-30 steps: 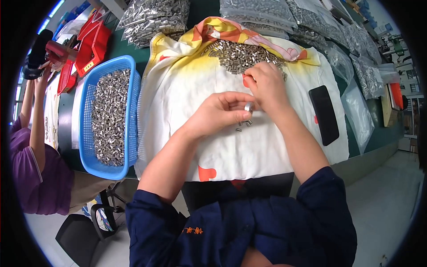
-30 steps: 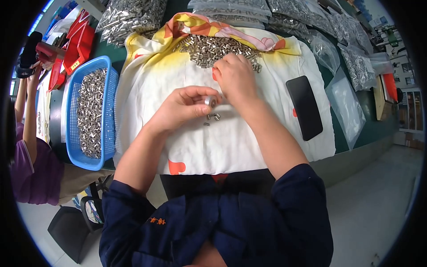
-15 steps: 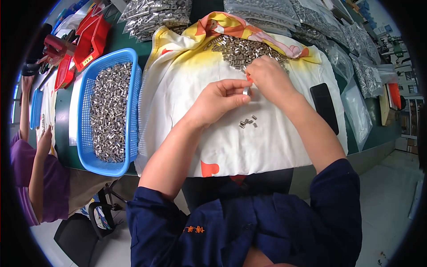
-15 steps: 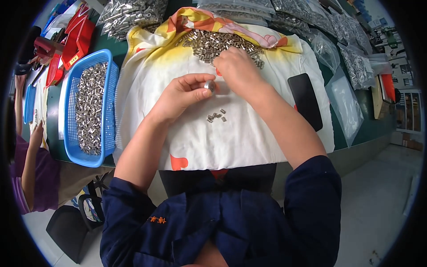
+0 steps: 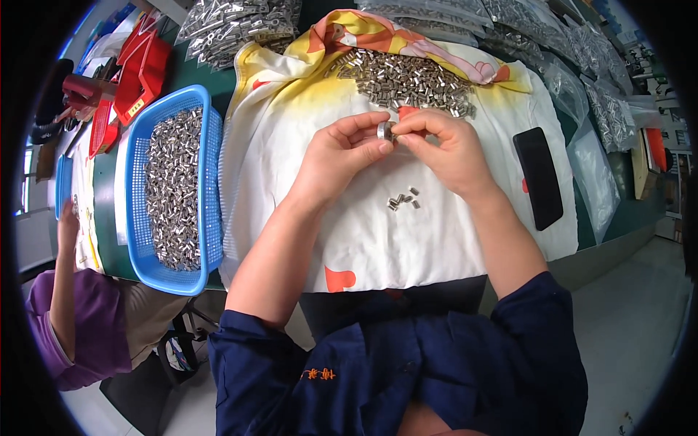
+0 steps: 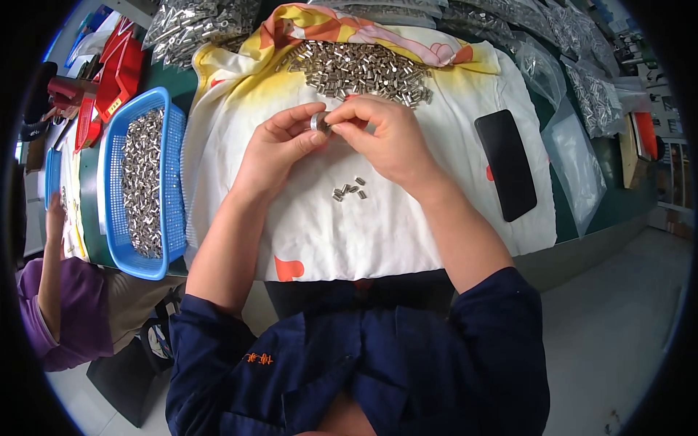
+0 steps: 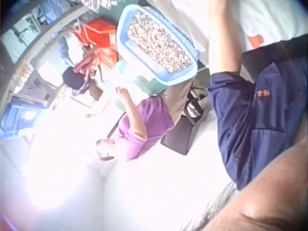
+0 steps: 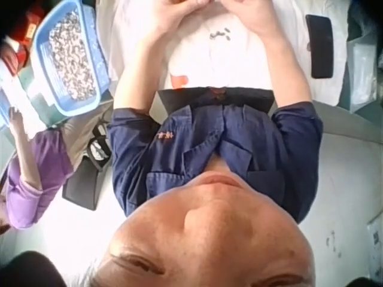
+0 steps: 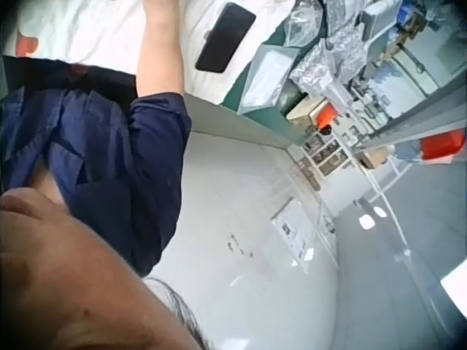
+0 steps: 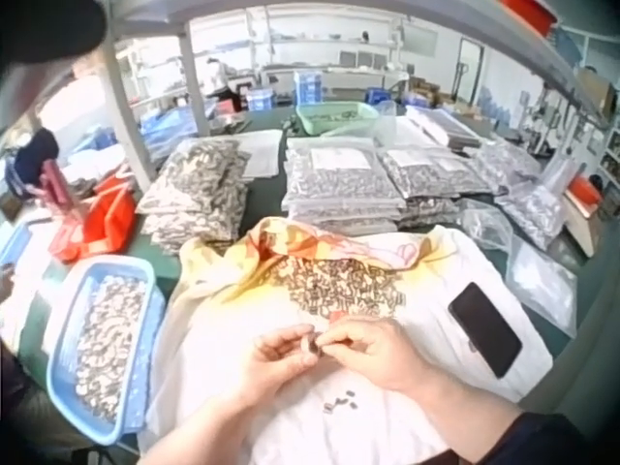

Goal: Sorting and checking miniature electronic or mechanical components onto a cloth at a factory desk.

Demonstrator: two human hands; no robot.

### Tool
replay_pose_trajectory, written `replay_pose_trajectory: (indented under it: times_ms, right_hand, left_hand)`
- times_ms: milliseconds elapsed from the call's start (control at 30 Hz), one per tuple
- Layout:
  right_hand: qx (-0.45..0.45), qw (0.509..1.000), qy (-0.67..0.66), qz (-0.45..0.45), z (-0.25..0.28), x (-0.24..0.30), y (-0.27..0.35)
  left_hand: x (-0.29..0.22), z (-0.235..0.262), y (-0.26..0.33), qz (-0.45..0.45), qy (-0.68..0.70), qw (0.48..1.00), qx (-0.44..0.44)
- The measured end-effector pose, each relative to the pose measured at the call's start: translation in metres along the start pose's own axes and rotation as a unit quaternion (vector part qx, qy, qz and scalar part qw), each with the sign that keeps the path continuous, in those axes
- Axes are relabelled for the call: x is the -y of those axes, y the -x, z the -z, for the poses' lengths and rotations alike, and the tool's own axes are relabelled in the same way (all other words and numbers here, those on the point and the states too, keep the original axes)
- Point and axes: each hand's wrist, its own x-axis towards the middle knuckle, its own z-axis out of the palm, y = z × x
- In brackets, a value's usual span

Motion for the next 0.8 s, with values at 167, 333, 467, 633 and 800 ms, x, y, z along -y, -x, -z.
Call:
replay_pose_trajectory:
  times_ms: [167,333,467,633,800]
  right_hand:
    - [0.030,0.998,0.033,-0.040,0.000,0.006,0.001]
    - [-0.005,0.984,0.165,0.068,-0.006,0.011,0.003]
    - [-0.007,0.976,0.189,0.104,-0.005,0.009,0.002]
    - [0.070,0.992,0.058,-0.085,0.008,0.014,0.002]
    - [0.104,0.978,-0.051,-0.174,0.015,0.004,-0.009]
  left_hand:
    - [-0.001,-0.003,0.002,-0.001,-0.049,0.999,0.001]
    - [0.001,-0.002,0.003,-0.006,-0.075,0.997,-0.011]
    - [-0.001,-0.004,0.003,-0.008,-0.055,0.998,-0.011]
    - [0.002,-0.005,0.003,0.018,-0.048,0.998,0.022]
    - [-0.004,-0.007,0.010,0.064,-0.067,0.995,0.039]
